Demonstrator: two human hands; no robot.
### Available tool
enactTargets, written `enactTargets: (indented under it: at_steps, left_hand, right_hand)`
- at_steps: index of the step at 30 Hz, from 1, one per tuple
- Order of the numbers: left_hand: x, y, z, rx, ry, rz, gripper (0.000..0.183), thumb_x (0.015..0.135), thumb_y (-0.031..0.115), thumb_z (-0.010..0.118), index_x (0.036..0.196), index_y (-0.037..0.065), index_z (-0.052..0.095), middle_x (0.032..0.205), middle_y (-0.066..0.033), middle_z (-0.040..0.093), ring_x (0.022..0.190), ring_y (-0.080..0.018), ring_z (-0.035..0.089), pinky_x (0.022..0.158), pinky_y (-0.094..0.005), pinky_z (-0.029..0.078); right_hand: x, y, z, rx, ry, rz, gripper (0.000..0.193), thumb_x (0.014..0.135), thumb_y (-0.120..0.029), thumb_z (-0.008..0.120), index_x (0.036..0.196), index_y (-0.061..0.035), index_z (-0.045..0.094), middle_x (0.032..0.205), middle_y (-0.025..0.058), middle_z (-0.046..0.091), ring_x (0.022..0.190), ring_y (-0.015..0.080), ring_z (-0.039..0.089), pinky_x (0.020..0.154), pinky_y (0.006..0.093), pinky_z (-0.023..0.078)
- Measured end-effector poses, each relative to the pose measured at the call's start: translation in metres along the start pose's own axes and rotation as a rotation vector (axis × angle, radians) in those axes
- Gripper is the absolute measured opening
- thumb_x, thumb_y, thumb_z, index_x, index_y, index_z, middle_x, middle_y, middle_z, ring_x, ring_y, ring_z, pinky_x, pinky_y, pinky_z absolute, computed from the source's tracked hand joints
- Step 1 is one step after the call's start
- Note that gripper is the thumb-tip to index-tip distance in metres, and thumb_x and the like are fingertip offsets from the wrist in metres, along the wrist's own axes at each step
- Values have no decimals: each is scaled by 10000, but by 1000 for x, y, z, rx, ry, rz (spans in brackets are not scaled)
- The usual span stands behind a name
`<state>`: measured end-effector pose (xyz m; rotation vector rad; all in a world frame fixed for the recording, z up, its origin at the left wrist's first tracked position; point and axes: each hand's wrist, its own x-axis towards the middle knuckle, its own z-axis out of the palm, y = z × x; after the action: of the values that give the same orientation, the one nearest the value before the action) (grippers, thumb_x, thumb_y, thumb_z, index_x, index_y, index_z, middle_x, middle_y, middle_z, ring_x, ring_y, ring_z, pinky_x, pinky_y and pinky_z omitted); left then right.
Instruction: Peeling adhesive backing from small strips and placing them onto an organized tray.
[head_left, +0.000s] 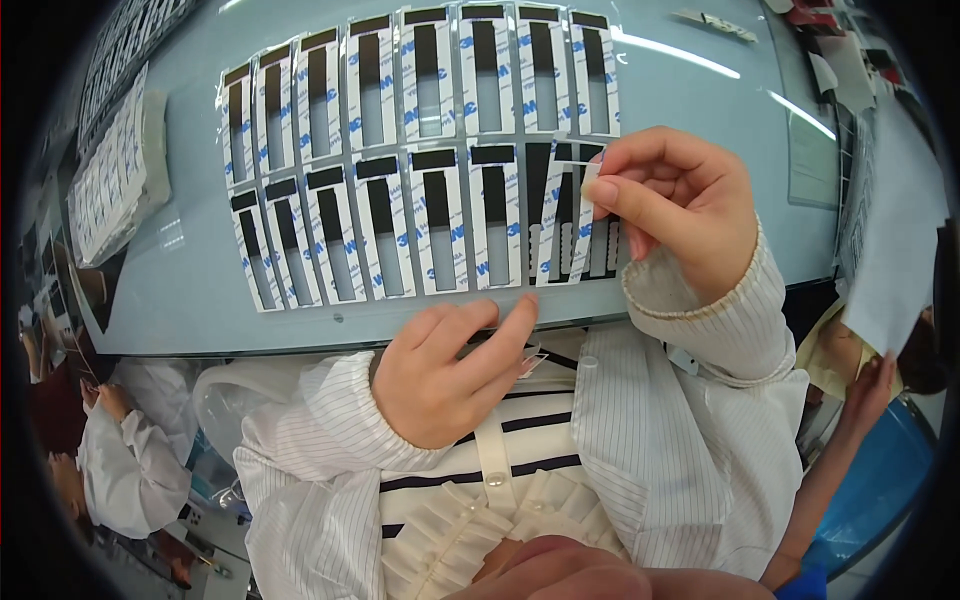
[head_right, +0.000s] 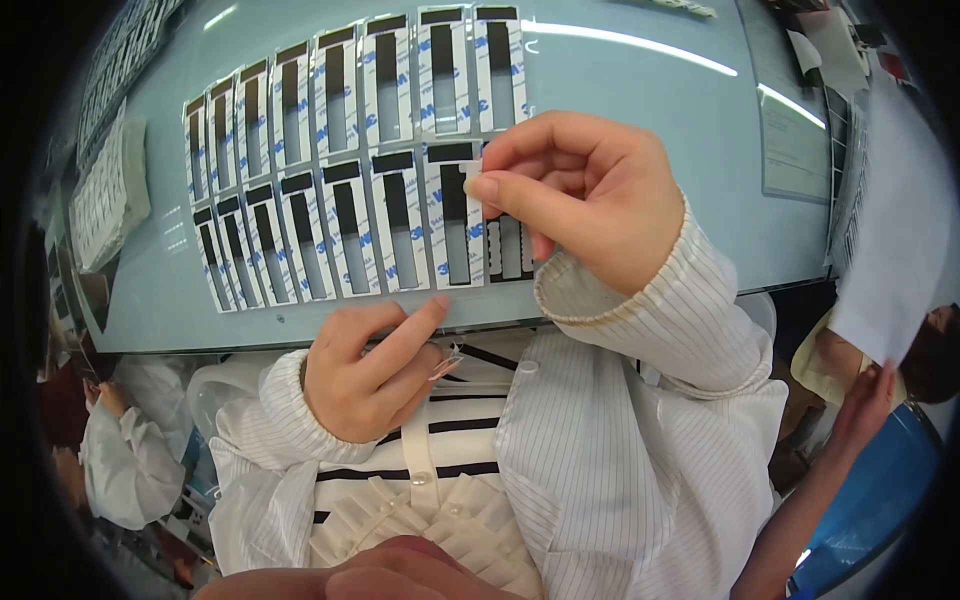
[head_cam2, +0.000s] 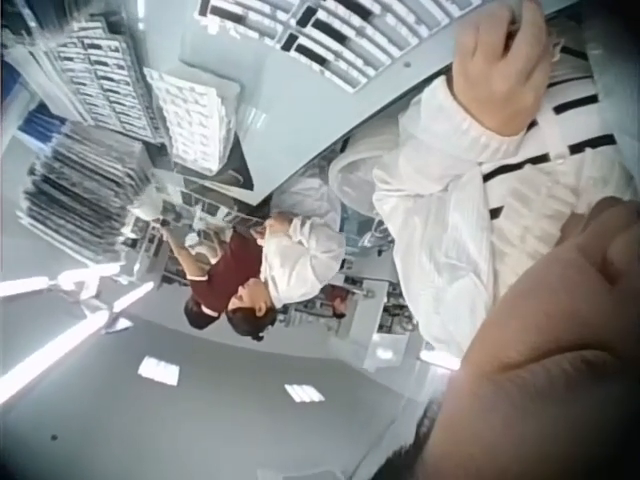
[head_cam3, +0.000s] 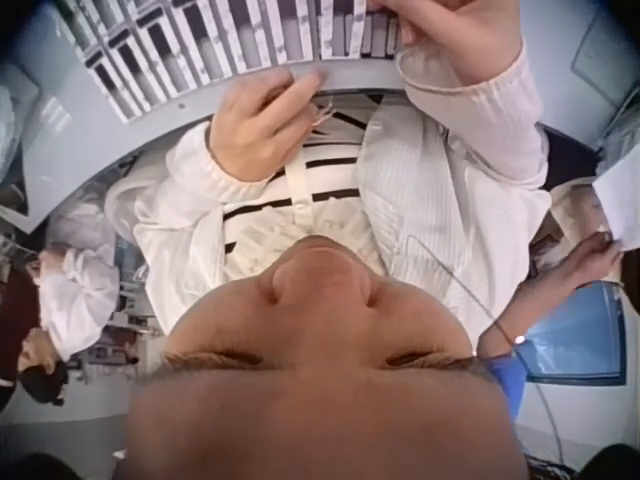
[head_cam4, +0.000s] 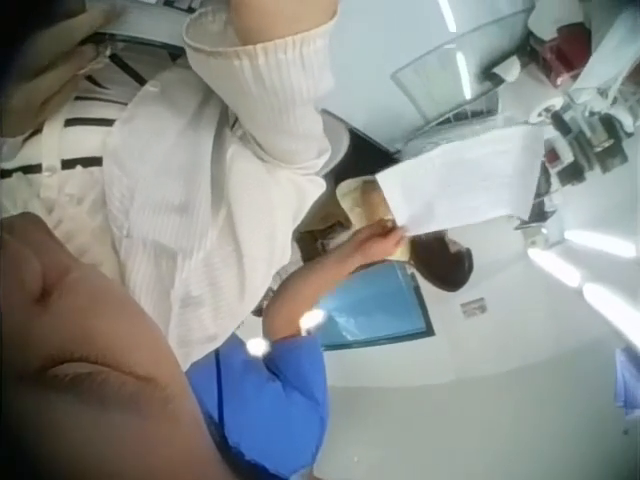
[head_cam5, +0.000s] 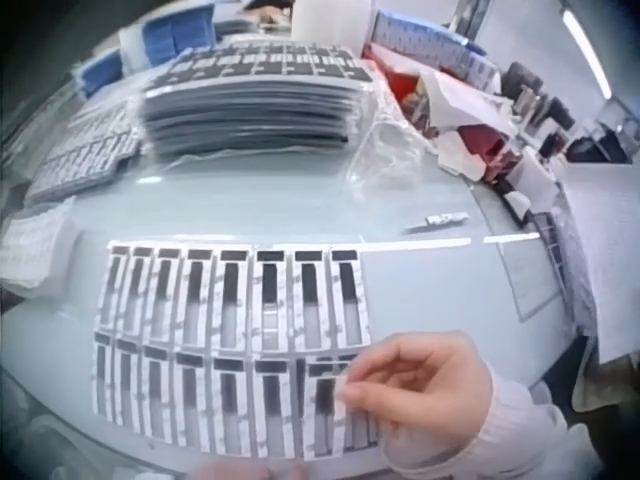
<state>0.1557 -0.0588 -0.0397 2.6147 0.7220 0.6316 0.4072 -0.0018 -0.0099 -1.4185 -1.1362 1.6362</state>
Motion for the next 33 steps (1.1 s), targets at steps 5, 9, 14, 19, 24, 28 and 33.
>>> enactTargets:
  at_steps: [5, 9, 14, 19, 24, 28, 33]
  left_hand:
    - [1, -1, -3, 9, -11, 2, 185, 793, 182, 727, 828, 3, 696, 1211, -104, 651, 944, -236, 565, 722, -321, 458]
    - [-1, 1, -3, 30, -23, -28, 165, 807, 190, 719, 814, 26, 698, 1219, -94, 657, 947, -232, 569, 732, -323, 453]
    - [-2, 4, -3, 52, -20, -41, 157, 810, 203, 716, 796, 49, 696, 1213, -85, 666, 968, -236, 573, 765, -328, 441]
    - [-1, 5, -3, 74, -33, -39, 159, 812, 213, 715, 786, 58, 690, 1208, -83, 670, 974, -237, 573, 768, -321, 424]
    - [1, 4, -4, 126, -41, -24, 162, 832, 227, 707, 787, 73, 691, 1201, -61, 673, 963, -221, 565, 738, -307, 403]
    - [0, 6, -5, 145, -40, -47, 168, 838, 240, 704, 792, 79, 693, 1199, -42, 673, 952, -211, 558, 727, -301, 393]
    - [2, 6, -5, 163, -42, -35, 165, 845, 246, 700, 789, 91, 687, 1198, -25, 674, 939, -205, 551, 719, -294, 377]
  right_hand:
    - [-2, 2, 4, -97, 33, -27, 127, 895, -9, 710, 1006, 34, 666, 803, 93, 709, 508, 43, 543, 457, 166, 419]
    - [0, 5, 6, -140, 34, -50, 133, 894, -14, 715, 1013, 26, 671, 812, 88, 714, 510, 37, 545, 457, 163, 418]
    - [-2, 2, 4, -119, 28, -25, 148, 873, -71, 743, 984, 22, 709, 825, 81, 727, 583, 35, 599, 490, 169, 458]
    - [-1, 6, 6, -167, 36, -84, 146, 887, -17, 725, 1015, 32, 676, 813, 83, 714, 549, 28, 564, 458, 156, 415]
    - [1, 4, 5, -154, 25, -35, 154, 884, -31, 732, 1019, 22, 682, 810, 76, 713, 540, 25, 551, 454, 154, 403]
    - [4, 4, 6, -160, 7, -37, 157, 885, -37, 735, 1021, 21, 684, 810, 71, 713, 534, 23, 544, 453, 152, 397]
    - [1, 4, 5, -187, 28, -58, 154, 884, -28, 736, 1021, 21, 683, 813, 70, 712, 540, 22, 550, 454, 155, 401]
